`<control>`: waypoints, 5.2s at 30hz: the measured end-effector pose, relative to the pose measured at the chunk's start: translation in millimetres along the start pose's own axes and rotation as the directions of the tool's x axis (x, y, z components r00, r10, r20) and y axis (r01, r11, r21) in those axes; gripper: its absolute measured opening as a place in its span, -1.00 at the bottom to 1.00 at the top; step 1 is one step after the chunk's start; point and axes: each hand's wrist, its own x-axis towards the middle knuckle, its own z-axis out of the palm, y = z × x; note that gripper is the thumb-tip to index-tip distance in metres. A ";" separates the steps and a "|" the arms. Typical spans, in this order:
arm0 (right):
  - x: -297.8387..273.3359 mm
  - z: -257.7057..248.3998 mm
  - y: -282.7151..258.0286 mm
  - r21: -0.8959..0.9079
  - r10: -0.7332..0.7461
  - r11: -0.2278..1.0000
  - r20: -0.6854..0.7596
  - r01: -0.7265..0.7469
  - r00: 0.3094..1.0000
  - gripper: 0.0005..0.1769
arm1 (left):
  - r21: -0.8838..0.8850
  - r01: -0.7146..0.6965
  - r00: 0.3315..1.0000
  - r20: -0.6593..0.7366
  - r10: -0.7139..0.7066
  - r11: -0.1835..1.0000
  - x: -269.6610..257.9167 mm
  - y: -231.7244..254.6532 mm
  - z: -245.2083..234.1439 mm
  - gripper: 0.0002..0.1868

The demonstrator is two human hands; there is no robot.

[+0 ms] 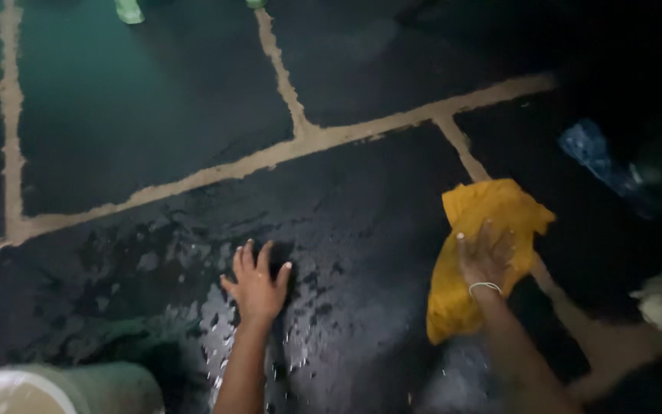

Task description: The person cleans the floor by hand using a cloth and a bucket of water.

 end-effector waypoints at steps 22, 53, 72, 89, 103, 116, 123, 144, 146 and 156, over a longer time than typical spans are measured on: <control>323.6 126.3 -111.9 -0.081 -0.366 0.930 -0.198 0.357 0.909 -0.24 | 0.278 0.196 0.918 0.285 -0.275 0.940 78.6 15.0 -8.1 0.10; 139.0 94.8 -24.4 0.210 -0.432 0.866 -0.147 0.455 0.890 -0.42 | 0.000 0.124 0.990 -0.075 -0.124 0.992 63.6 -6.7 6.5 -0.01; -78.7 47.5 159.2 -0.394 -0.241 0.919 -0.517 0.022 0.822 -0.45 | 0.351 0.090 0.660 0.680 -0.319 0.932 -37.9 -7.8 -49.6 0.73; -97.2 69.5 -285.5 0.281 -0.602 0.728 -0.173 0.625 0.780 -0.26 | 0.426 0.096 0.445 0.790 -0.422 0.899 -8.9 19.2 -79.5 0.84; 102.5 -54.7 -3.1 0.743 0.280 0.537 0.290 -0.399 0.915 -0.43 | 0.413 0.126 0.475 0.773 -0.421 0.902 -11.4 15.5 -76.6 0.85; 176.5 115.6 -204.1 -0.182 -0.612 0.786 -0.091 0.591 0.786 -0.19 | 0.455 0.105 0.402 0.794 -0.456 0.884 2.1 21.9 -78.1 0.86; 2.4 70.9 -381.1 0.205 -0.841 0.534 0.029 0.820 0.541 -0.29 | 0.455 0.078 0.416 0.794 -0.444 0.887 -0.4 18.9 -75.0 0.87; -96.0 -35.4 72.3 0.020 -0.328 0.940 -0.226 0.341 0.917 -0.27 | 0.363 0.220 0.580 0.697 -0.421 0.905 -20.7 -6.7 -47.3 0.93; -120.0 -36.3 88.8 0.015 -0.247 0.966 -0.238 0.257 0.939 -0.28 | 0.349 0.230 0.590 0.693 -0.416 0.908 -20.0 -8.1 -45.5 0.93; -142.0 16.5 -24.1 0.082 -0.176 0.976 -0.238 0.201 0.955 -0.34 | 0.357 0.254 0.577 0.690 -0.437 0.899 -21.8 -3.9 -41.7 0.92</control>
